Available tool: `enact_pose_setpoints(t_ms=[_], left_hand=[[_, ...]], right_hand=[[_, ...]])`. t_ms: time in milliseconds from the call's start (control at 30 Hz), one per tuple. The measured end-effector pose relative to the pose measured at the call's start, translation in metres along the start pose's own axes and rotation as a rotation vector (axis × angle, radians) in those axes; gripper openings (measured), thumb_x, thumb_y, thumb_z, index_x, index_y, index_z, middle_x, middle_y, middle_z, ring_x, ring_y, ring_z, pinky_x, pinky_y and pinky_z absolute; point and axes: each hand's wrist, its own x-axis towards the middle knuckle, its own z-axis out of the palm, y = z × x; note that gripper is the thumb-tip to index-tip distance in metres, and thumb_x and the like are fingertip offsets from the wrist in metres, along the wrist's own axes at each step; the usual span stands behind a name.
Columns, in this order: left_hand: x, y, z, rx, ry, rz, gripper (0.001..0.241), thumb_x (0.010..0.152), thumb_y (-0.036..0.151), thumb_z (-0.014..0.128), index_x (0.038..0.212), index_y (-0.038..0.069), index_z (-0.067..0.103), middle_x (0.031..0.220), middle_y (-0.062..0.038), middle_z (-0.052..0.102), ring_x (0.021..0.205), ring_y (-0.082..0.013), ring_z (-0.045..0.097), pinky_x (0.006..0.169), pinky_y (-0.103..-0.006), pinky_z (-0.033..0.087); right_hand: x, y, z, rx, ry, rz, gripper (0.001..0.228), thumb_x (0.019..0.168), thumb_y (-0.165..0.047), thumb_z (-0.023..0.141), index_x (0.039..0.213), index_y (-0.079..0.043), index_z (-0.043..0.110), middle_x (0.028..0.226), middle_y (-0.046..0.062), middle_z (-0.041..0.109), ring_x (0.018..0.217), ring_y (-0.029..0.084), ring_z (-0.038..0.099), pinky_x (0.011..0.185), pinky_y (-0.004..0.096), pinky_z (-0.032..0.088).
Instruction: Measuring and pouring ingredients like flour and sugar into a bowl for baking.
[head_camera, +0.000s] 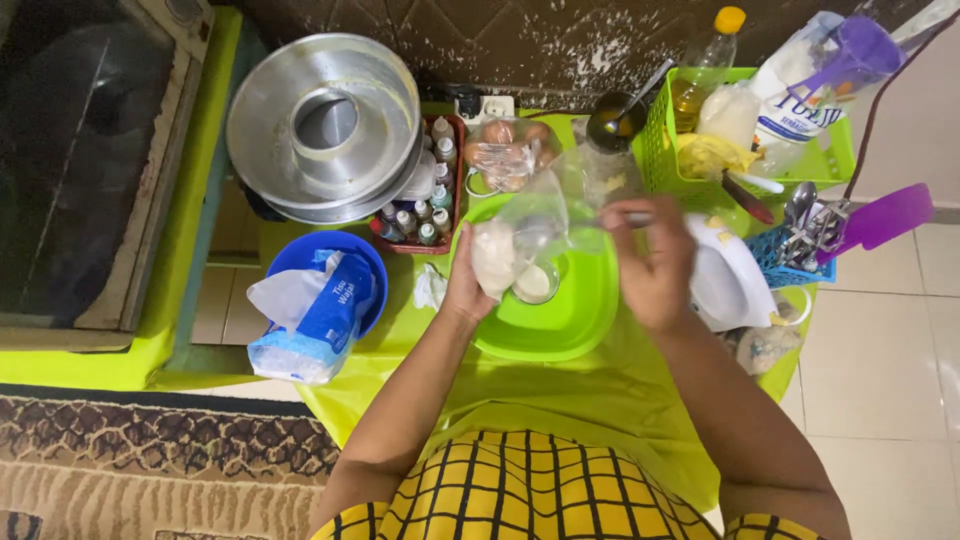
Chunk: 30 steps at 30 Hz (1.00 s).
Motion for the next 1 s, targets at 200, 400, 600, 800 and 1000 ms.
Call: enact_pose_setpoints(t_ms=[200,400,600,800,1000], left_hand=[[-0.005,0.002,-0.005,-0.011,0.022,-0.039,0.073,0.092,0.069,0.059,0.133,0.010,0.067,0.131,-0.018,0.068,0.119,-0.0329,0.067,0.113,-0.0504,0.048],[0.015,-0.001,-0.022,0.040,0.028,-0.012,0.070,0.093,0.067,0.060,0.131,0.009,0.068,0.128,-0.017,0.070,0.117,-0.0320,0.068,0.109,-0.0493,0.052],[0.004,0.013,0.023,0.144,-0.090,0.032,0.076,0.098,0.065,0.054,0.152,0.013,0.047,0.145,-0.021,0.056,0.129,-0.0377,0.059,0.110,-0.0556,0.048],[0.000,0.038,0.049,0.523,-0.151,0.147,0.066,0.103,0.038,0.035,0.161,0.012,0.019,0.160,-0.022,0.037,0.143,-0.0360,0.042,0.121,-0.0440,0.036],[-0.006,0.048,0.018,0.652,-0.041,0.262,0.062,0.096,0.034,0.059,0.148,0.004,0.041,0.144,-0.018,0.055,0.131,-0.0320,0.058,0.115,-0.0399,0.045]], right_hand=[[-0.016,0.015,0.028,0.098,-0.162,0.120,0.031,0.107,-0.012,0.058,0.134,0.003,0.058,0.128,0.025,0.051,0.125,0.047,0.049,0.107,0.057,0.038],[-0.020,0.045,0.032,0.373,-0.239,0.656,0.052,0.087,-0.008,0.083,0.133,-0.003,0.060,0.128,0.026,0.059,0.098,0.031,0.069,0.063,0.041,0.065],[0.049,0.057,0.002,0.289,-0.223,0.505,0.014,0.098,-0.002,0.070,0.112,-0.004,0.072,0.100,0.014,0.074,0.064,0.015,0.071,0.058,0.029,0.062],[0.135,0.043,-0.022,-0.130,-0.286,-0.112,0.008,0.101,0.014,0.072,0.109,0.012,0.074,0.088,0.018,0.072,0.067,0.021,0.068,0.056,0.029,0.048],[0.165,0.119,-0.004,-0.073,-0.110,-0.030,0.011,0.100,0.017,0.068,0.110,0.012,0.071,0.095,0.015,0.071,0.073,0.018,0.064,0.068,0.028,0.054]])
